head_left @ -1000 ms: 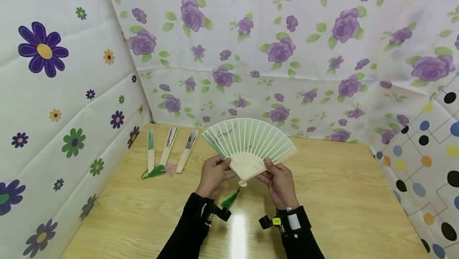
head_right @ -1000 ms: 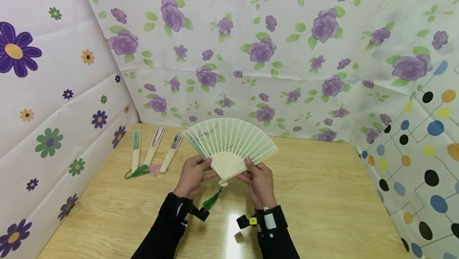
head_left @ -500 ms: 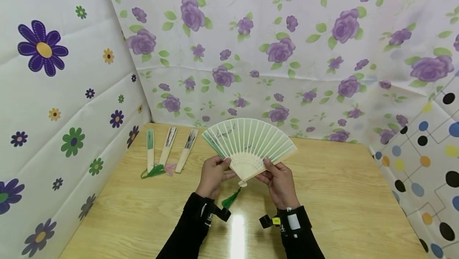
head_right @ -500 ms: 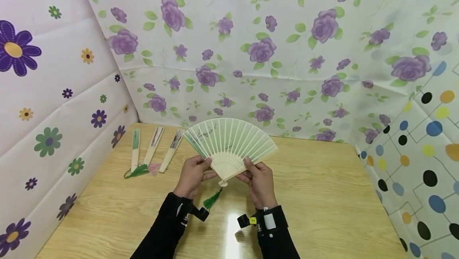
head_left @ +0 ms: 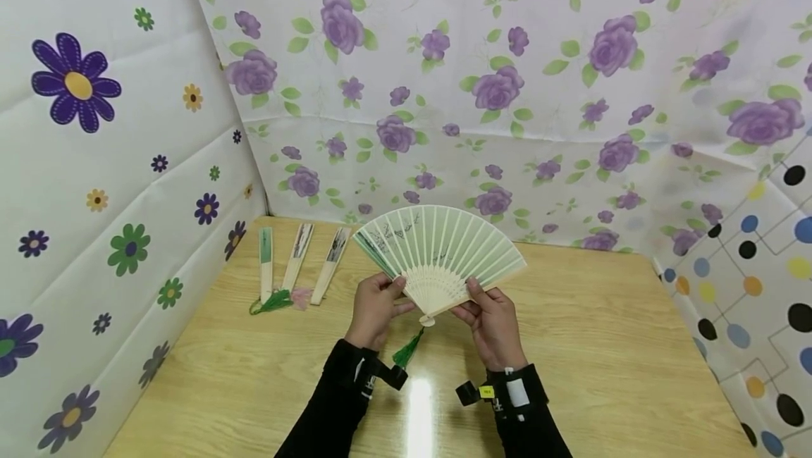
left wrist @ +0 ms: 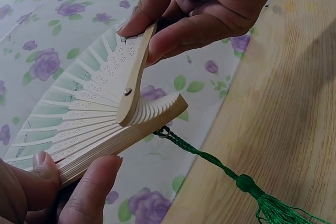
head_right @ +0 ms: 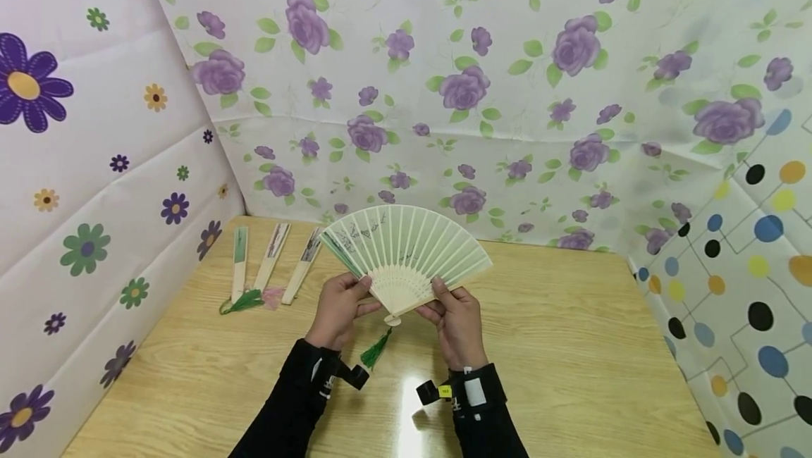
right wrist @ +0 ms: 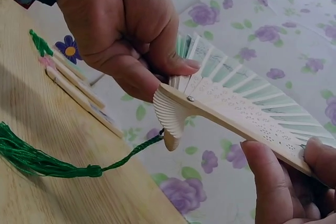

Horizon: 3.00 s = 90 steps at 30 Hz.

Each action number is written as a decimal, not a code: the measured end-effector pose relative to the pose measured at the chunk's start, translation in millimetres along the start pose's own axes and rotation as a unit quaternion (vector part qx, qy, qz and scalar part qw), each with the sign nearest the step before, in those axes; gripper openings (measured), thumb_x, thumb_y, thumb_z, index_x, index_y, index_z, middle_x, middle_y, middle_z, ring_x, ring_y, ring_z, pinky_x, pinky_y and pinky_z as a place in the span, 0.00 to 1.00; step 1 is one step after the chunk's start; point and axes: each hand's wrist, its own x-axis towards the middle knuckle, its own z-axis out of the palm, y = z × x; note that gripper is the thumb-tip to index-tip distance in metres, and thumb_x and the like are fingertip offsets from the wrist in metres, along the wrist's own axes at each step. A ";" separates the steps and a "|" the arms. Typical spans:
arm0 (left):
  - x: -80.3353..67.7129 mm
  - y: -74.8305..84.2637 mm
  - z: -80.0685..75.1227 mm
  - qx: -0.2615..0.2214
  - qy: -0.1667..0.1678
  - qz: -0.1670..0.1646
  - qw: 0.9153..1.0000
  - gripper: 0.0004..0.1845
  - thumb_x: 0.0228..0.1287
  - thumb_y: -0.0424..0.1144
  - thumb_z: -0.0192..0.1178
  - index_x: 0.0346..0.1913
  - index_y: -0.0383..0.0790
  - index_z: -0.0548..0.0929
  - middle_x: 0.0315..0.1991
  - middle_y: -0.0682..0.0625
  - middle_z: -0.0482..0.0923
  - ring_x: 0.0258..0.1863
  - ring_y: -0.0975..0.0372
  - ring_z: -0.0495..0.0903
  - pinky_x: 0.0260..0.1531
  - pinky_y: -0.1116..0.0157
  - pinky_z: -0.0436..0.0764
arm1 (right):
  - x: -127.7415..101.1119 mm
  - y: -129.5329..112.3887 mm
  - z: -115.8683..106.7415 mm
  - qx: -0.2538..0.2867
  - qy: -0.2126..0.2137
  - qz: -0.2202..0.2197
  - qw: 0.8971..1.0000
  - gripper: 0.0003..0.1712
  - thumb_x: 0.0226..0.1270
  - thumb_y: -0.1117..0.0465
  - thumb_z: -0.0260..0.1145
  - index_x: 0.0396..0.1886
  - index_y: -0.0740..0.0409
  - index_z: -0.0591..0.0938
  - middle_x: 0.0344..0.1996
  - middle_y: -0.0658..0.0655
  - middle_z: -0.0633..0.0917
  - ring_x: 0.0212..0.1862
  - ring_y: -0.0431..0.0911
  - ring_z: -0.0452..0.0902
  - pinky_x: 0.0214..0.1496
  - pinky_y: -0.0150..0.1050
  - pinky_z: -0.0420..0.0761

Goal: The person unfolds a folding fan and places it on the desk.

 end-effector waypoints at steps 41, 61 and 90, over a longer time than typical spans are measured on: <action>3.4 -4.7 4.2 -0.057 0.042 0.026 0.997 0.10 0.92 0.31 0.56 0.52 0.26 0.83 0.45 0.47 0.74 0.49 0.58 0.86 0.59 0.58 0.98 | -4.5 2.2 10.2 0.058 0.034 -0.001 0.998 0.18 0.94 0.52 0.60 0.58 0.63 0.85 0.49 0.52 0.94 0.46 0.41 0.96 0.54 0.29 0.96; 4.1 -6.9 12.3 -0.076 0.052 0.034 0.995 0.11 0.91 0.30 0.57 0.55 0.22 0.84 0.46 0.45 0.78 0.47 0.59 0.87 0.57 0.58 0.98 | -4.1 1.9 11.6 0.093 0.062 0.002 0.994 0.22 0.95 0.50 0.57 0.68 0.62 0.84 0.50 0.52 0.95 0.47 0.41 0.96 0.55 0.29 0.95; 6.7 -6.3 7.3 -0.074 0.070 0.023 0.995 0.15 0.91 0.31 0.58 0.64 0.21 0.85 0.46 0.45 0.81 0.44 0.60 0.86 0.50 0.66 0.98 | 1.0 -6.9 -2.2 0.047 0.001 0.003 0.999 0.18 0.95 0.58 0.59 0.53 0.60 0.93 0.50 0.53 0.96 0.48 0.43 0.98 0.58 0.34 0.97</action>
